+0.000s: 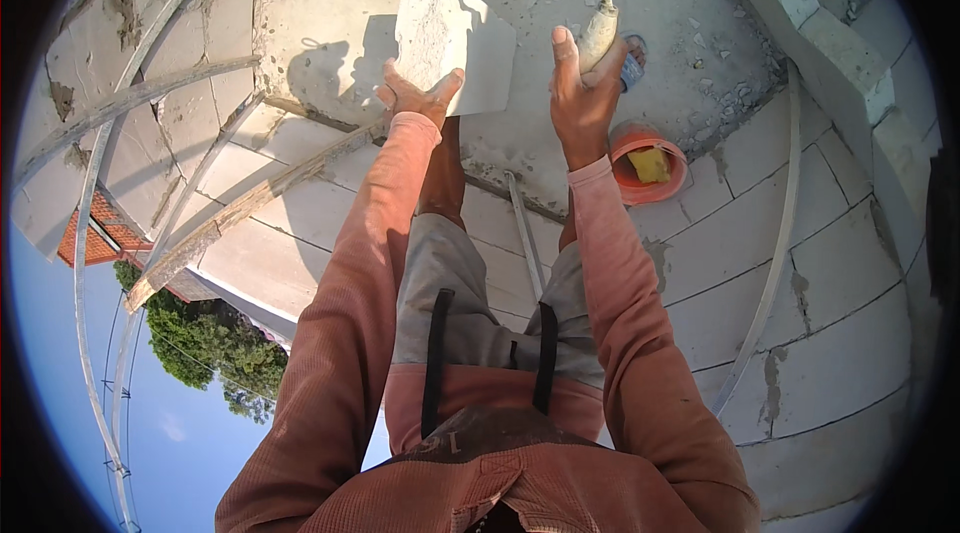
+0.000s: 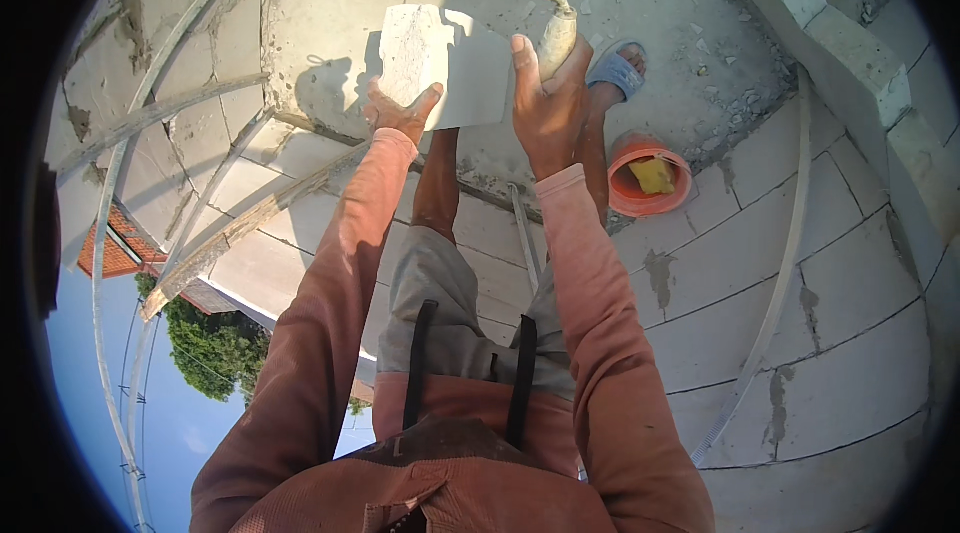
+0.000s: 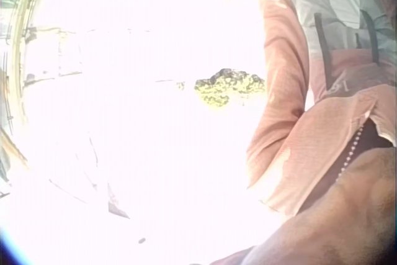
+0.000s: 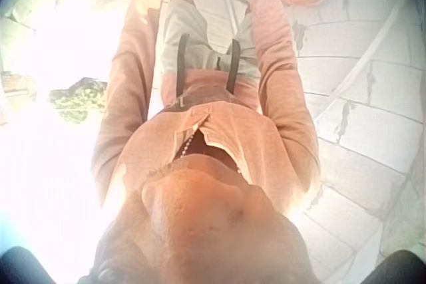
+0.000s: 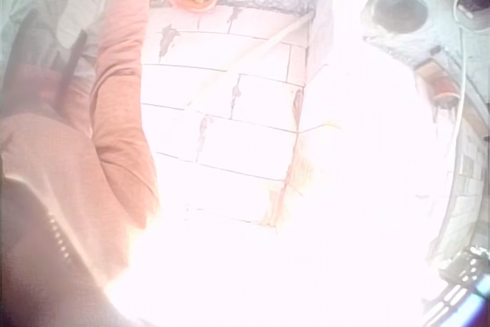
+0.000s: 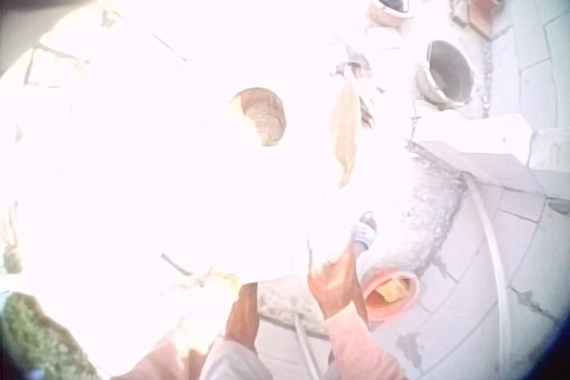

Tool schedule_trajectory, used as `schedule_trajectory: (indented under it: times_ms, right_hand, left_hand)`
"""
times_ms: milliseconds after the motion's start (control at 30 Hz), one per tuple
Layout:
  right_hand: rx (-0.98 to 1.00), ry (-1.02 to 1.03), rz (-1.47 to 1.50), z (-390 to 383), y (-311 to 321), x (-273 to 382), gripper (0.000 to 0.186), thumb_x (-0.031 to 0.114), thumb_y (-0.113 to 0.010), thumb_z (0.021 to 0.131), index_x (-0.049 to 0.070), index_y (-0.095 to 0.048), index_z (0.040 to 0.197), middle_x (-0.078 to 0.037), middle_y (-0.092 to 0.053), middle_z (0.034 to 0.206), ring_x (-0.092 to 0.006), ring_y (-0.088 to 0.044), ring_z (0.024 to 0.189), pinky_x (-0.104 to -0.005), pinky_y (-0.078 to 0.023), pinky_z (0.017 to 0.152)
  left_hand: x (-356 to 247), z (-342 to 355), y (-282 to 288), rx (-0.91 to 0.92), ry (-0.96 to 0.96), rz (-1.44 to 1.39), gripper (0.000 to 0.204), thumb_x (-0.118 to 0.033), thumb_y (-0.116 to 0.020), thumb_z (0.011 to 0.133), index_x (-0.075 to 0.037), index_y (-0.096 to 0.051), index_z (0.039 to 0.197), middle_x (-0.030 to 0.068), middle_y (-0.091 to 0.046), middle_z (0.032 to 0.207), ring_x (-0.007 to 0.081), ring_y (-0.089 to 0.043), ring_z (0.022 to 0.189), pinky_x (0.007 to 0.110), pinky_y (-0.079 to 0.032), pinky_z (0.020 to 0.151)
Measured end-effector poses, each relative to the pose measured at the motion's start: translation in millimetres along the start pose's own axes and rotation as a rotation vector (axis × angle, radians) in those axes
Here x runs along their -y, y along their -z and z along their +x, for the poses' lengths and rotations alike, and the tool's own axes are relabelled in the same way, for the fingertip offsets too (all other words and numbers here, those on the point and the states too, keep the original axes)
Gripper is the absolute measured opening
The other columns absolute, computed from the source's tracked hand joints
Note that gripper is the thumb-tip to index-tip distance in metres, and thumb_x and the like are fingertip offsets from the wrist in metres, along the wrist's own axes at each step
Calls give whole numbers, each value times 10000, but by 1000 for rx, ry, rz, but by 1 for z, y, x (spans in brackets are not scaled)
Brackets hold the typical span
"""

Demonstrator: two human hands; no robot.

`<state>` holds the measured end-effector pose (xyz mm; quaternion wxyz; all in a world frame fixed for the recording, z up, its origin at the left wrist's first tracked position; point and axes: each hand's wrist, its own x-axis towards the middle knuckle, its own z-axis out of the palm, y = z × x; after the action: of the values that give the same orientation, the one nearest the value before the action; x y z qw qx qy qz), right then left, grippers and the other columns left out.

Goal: The person applies mortar from a bucket onto a ledge using a trowel and places white blocks onto the mortar, tapping them with a hammer to secure them. They also handle a saw and use a tape measure to check distances on the wall.

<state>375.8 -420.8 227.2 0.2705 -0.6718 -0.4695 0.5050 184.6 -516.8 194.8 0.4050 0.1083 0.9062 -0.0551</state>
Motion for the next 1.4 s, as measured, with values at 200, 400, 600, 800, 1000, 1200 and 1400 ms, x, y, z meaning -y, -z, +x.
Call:
schedule_trajectory:
  times_ms: [200, 400, 600, 800, 1000, 1200, 1400]
  right_hand:
    - [255, -97, -275, -30, -36, -17, 470, 294, -607, 979, -24, -393, 1251, -284, -646, 977, -436, -677, 926, -472, -539, 778]
    - [463, -218, -551, -37, -32, -55, 462, 286, -614, 953, -19, -381, 1211, -336, -647, 1060, -502, -649, 959, -544, -529, 813]
    - [206, -348, -504, -17, 6, -96, 502, 350, -653, 928, -47, -448, 1156, -336, -654, 1063, -509, -641, 988, -529, -504, 845]
    - [175, -416, -555, 44, 52, -153, 601, 503, -666, 891, -32, -563, 1147, -304, -673, 1053, -469, -660, 1000, -504, -506, 861]
    - [188, -332, -640, 116, 97, -201, 665, 575, -645, 886, -34, -602, 1149, -258, -692, 1023, -396, -683, 885, -460, -524, 792]
    - [158, -289, -704, 142, 116, -238, 605, 491, -690, 887, -66, -591, 1100, -186, -682, 890, -266, -710, 710, -365, -529, 609]
    - [48, -344, -303, 113, 71, -154, 512, 277, -796, 820, -47, -527, 1110, -100, -613, 840, -191, -628, 587, -312, -496, 524]
  left_hand:
    - [-1, -1, 2, 62, 32, 30, 1268, -615, -847, 646, -241, -55, 1563, 244, -133, 1603, 472, -289, 1426, 559, -377, 1120]
    - [10, -8, 8, 49, -7, 2, 1292, -633, -849, 633, -186, -78, 1568, 249, -202, 1561, 416, -310, 1422, 516, -344, 1144]
    - [15, 7, 26, 28, -11, 478, 1320, -879, -651, 627, -100, -158, 1572, 175, -194, 1625, 381, -144, 1511, 688, -56, 1178]
    - [22, 25, 27, 143, -69, 152, 1368, -791, -731, 624, -59, -85, 1582, 249, -206, 1593, 391, -224, 1488, 553, -245, 1194]
    - [1, 19, 17, 118, -119, 300, 1485, -715, -819, 577, -137, 106, 1585, 255, -283, 1517, 439, -396, 1366, 507, -367, 1135]
    - [-7, 9, 28, 175, -59, 384, 1477, -648, -853, 579, -166, 113, 1587, 252, -323, 1495, 429, -338, 1405, 512, -323, 1162]
    - [4, 19, 32, 193, 23, 256, 1462, -616, -865, 576, -203, 105, 1589, 243, -302, 1521, 467, -345, 1382, 526, -329, 1151]
